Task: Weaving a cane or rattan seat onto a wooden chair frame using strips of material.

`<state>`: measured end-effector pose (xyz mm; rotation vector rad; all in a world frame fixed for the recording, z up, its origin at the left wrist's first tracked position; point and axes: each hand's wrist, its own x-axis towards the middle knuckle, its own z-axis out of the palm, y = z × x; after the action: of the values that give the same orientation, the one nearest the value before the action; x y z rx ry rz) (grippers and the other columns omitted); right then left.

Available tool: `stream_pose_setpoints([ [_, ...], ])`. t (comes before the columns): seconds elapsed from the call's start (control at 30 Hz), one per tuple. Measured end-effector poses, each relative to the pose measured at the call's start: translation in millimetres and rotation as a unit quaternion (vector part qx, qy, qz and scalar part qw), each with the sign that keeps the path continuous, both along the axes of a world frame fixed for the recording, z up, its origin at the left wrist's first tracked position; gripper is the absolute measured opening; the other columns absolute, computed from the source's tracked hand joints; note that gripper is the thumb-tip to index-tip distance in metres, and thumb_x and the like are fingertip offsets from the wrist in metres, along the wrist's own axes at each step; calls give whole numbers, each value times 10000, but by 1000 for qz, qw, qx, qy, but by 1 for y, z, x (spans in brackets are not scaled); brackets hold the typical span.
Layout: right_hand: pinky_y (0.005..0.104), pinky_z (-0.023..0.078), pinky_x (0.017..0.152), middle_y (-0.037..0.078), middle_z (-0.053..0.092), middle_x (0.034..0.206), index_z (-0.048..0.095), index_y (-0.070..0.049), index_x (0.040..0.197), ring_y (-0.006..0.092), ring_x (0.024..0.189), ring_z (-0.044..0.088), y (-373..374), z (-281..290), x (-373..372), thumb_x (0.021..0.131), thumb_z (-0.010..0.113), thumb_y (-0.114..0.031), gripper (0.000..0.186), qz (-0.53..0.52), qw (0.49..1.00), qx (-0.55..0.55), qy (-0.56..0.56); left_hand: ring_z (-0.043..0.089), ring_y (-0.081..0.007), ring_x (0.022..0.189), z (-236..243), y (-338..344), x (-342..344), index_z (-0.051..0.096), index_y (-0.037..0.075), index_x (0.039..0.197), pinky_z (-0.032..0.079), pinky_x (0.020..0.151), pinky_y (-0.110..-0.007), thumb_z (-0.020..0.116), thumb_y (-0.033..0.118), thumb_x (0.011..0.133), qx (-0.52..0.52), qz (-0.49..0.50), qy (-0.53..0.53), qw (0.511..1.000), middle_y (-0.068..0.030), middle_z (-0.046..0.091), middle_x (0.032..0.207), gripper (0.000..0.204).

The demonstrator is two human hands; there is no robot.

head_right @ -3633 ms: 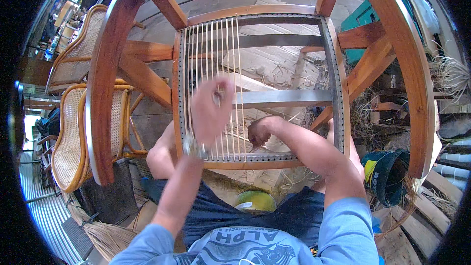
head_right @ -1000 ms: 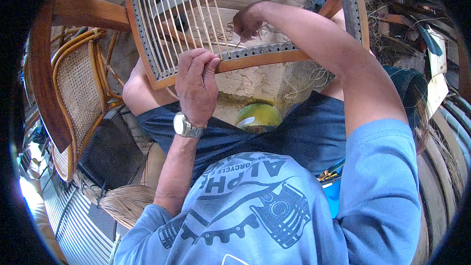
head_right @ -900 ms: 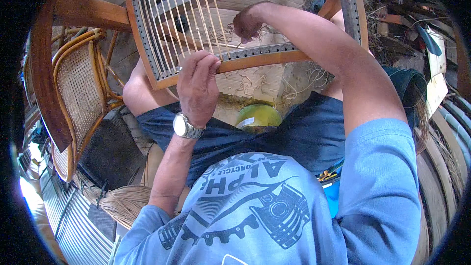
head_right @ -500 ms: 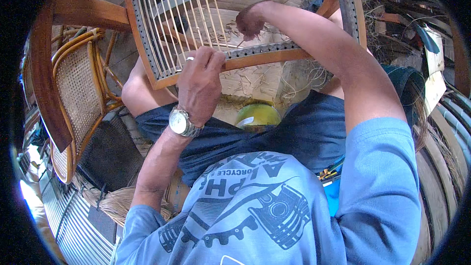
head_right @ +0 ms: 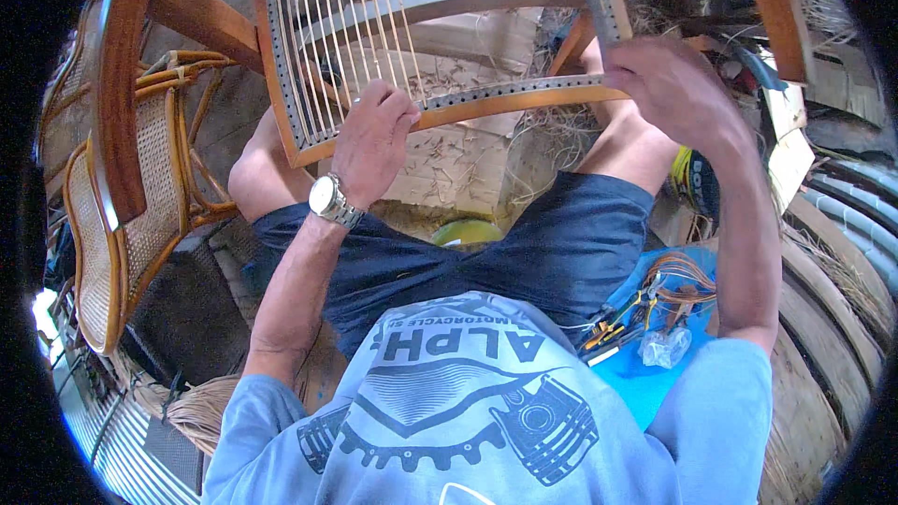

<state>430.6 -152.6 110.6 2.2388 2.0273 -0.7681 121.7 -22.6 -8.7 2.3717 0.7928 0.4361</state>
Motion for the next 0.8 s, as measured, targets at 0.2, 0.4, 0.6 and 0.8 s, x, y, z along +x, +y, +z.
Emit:
stream_pose_setpoints([
  [0.2, 389, 465, 797, 164, 606, 956, 589, 40, 899, 302, 873, 611, -44, 30, -14, 889, 592, -136, 176, -149, 988, 14, 39, 574, -332, 870, -5, -9, -5, 633, 17, 939, 467, 749, -419, 649, 88, 860, -29, 30, -54, 998, -130, 565, 927, 108],
  [0.4, 290, 480, 733, 103, 620, 1060, 566, 6, 769, 116, 808, 598, -23, 5, -53, 894, 589, -149, 200, -83, 866, 92, 484, 612, -249, 837, -7, -8, -16, 651, 22, 1011, 502, 747, -355, 673, 84, 860, -68, 45, -80, 993, -105, 588, 961, 165],
  [0.6, 245, 486, 700, 99, 668, 1051, 589, 12, 777, 76, 758, 589, 51, -34, -68, 920, 554, -105, 188, -86, 828, 84, 547, 625, -111, 852, -7, 2, -28, 639, 49, 1119, 530, 743, -249, 694, 56, 874, -191, 68, -158, 966, -52, 618, 1053, 251],
  [0.8, 225, 483, 743, 17, 631, 888, 633, -14, 928, 61, 779, 567, 101, -90, -45, 980, 549, -217, 226, -11, 843, 14, 538, 624, -92, 856, -14, 14, -33, 641, 46, 1112, 535, 732, -233, 702, 57, 878, -252, 69, -176, 949, -49, 628, 1048, 241],
])
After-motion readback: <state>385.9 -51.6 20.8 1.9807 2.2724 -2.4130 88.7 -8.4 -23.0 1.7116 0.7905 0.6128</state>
